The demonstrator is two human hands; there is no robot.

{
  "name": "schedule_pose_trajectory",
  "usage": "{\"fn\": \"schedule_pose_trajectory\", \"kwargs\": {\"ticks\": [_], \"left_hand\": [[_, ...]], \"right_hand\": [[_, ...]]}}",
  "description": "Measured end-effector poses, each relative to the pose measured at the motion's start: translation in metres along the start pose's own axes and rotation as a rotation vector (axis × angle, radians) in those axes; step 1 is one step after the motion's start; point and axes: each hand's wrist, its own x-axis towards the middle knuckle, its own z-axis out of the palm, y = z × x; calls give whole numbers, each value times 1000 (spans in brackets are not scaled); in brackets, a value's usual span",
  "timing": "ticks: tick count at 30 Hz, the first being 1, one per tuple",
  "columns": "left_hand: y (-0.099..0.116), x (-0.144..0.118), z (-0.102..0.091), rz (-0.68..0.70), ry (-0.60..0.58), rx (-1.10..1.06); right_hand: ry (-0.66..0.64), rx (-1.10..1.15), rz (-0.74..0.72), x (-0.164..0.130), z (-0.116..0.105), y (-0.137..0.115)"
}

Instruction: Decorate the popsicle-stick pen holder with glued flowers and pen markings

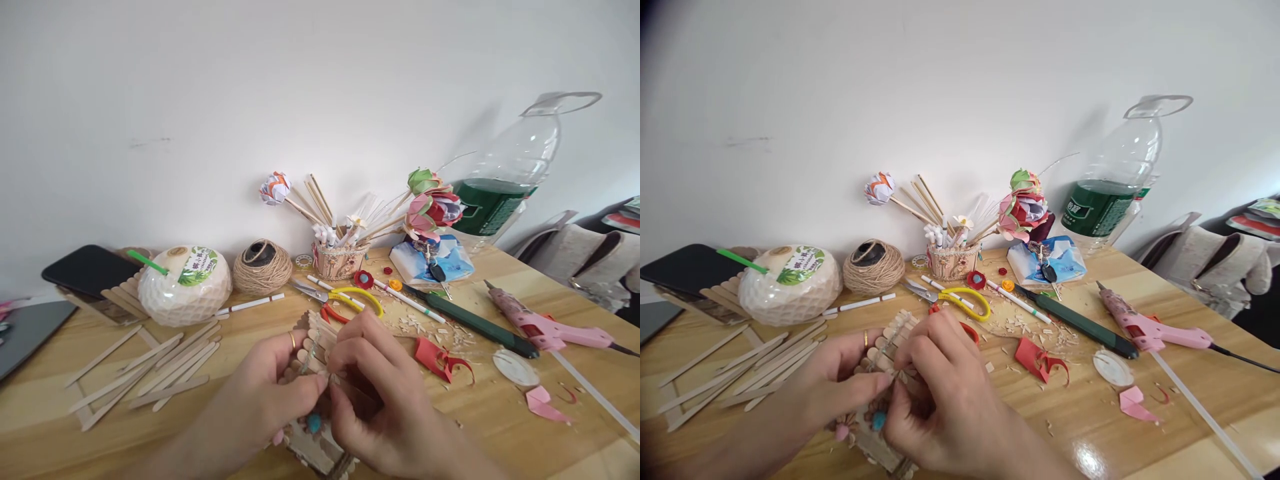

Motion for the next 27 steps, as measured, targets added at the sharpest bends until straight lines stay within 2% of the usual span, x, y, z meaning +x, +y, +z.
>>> {"fn": "schedule_pose_trajectory", "kwargs": {"ticks": [7, 16, 27], "left_hand": [[-4, 3, -1, 0, -36, -4], [4, -2, 7, -27, 45, -45], [4, -1, 6, -74, 29, -29]], "right_hand": [[25, -23, -53, 0, 2, 2], [27, -29, -54, 1, 1, 1], [56, 12, -48, -2, 4, 5]]}}
